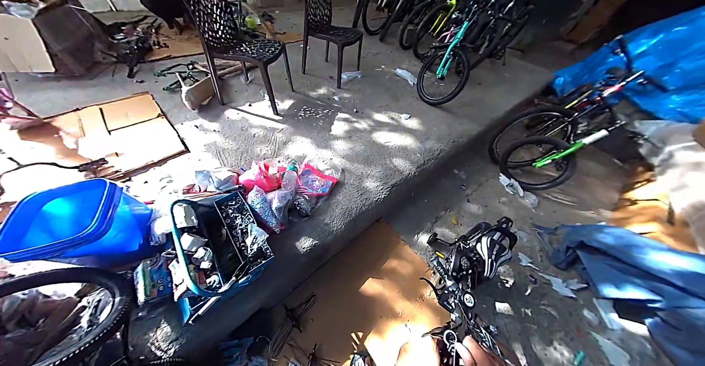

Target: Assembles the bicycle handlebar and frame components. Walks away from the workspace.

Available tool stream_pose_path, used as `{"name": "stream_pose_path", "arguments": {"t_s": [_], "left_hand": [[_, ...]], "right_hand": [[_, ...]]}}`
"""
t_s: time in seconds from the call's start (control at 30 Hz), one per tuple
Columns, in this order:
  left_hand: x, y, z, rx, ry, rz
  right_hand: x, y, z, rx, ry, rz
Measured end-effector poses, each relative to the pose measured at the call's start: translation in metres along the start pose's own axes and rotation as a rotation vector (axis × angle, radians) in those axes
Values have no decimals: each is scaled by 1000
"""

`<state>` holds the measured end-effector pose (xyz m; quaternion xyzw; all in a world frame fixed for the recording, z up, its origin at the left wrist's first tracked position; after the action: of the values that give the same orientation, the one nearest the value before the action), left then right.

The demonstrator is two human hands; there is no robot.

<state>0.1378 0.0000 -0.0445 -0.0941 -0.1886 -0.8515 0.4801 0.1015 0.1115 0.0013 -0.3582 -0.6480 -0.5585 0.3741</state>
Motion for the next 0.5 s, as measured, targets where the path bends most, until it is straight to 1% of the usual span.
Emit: {"name": "stream_pose_path", "arguments": {"t_s": [0.07,0.13,0.2,0.33,0.43,0.5], "left_hand": [[-1,2,-3,38,20,12],[-1,3,-7,63,37,10],[2,3,-8,59,36,2],[5,2,-7,87,5,4],[9,-1,-3,112,-35,1],[5,-2,-3,119,-37,-18]], "right_hand": [[0,4,-5,26,-55,-9],[3,8,-9,74,-84,27],[8,11,-13,98,-44,58],[27,23,-20,108,17,202],[31,14,-7,18,-107,119],[25,8,4,-71,-115,75]]}}
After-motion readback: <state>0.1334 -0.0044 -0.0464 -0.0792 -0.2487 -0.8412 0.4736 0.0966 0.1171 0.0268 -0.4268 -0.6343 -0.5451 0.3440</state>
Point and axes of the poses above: each hand's wrist, its own y-axis away from the middle knuckle, its own x-axis out of the back of the hand, z = x × y, the point moved 10 cm from there along -y, towards the middle knuckle, and after that the axes turned 15 degrees about -x, right-handed, at the moved point
